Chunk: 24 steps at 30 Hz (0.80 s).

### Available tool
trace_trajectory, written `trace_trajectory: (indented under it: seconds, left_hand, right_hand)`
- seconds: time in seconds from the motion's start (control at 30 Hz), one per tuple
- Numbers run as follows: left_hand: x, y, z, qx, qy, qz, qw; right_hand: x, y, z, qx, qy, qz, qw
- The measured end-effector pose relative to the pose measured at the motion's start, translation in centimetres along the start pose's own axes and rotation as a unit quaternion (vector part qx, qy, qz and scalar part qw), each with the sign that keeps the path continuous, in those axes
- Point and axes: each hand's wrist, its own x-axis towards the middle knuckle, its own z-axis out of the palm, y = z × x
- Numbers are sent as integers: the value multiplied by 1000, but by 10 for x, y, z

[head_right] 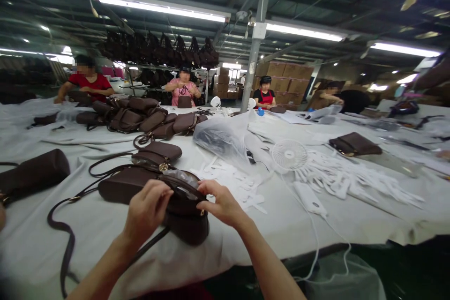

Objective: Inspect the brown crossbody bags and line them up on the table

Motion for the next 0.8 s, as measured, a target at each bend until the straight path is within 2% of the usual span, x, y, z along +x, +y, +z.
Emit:
trace_trajectory:
  seconds: [0.07, 0.1, 0.17, 0.27, 0.37, 0.5, 0.57, 0.7, 0.8]
  left_hand:
    - [-5, 17, 6, -15, -46, 95, 994]
    - [-6, 23, 10, -11, -71, 117, 990]
    - [-6, 25, 17, -1, -108, 114, 988]
    - [-2, 16, 23, -16, -148, 93, 984]
    - [2, 9, 23, -42, -188, 103, 976]
    - [2, 12, 23, -13, -216, 90, 972]
    - [2, 16, 24, 1, -235, 81, 969]
    - [4, 21, 24, -1, -272, 54, 961]
    - [9, 22, 17, 1, -267, 60, 962]
  right_hand:
    - [-4, 0, 6, 44, 24, -9, 999]
    - [-6, 0, 9, 70, 39, -10, 997]
    - [-9, 1, 14, 115, 71, -6, 991]
    - [-13, 5, 20, 160, 102, 12, 982]
    - [-16, 11, 23, 227, 95, 26, 969]
    - [-23, 23, 30, 345, 77, 31, 935]
    - [-29, 30, 36, 343, 93, 35, 934]
    - [-39, 34, 50, 240, 158, 37, 957]
    - [-41, 29, 54, 184, 184, 10, 965]
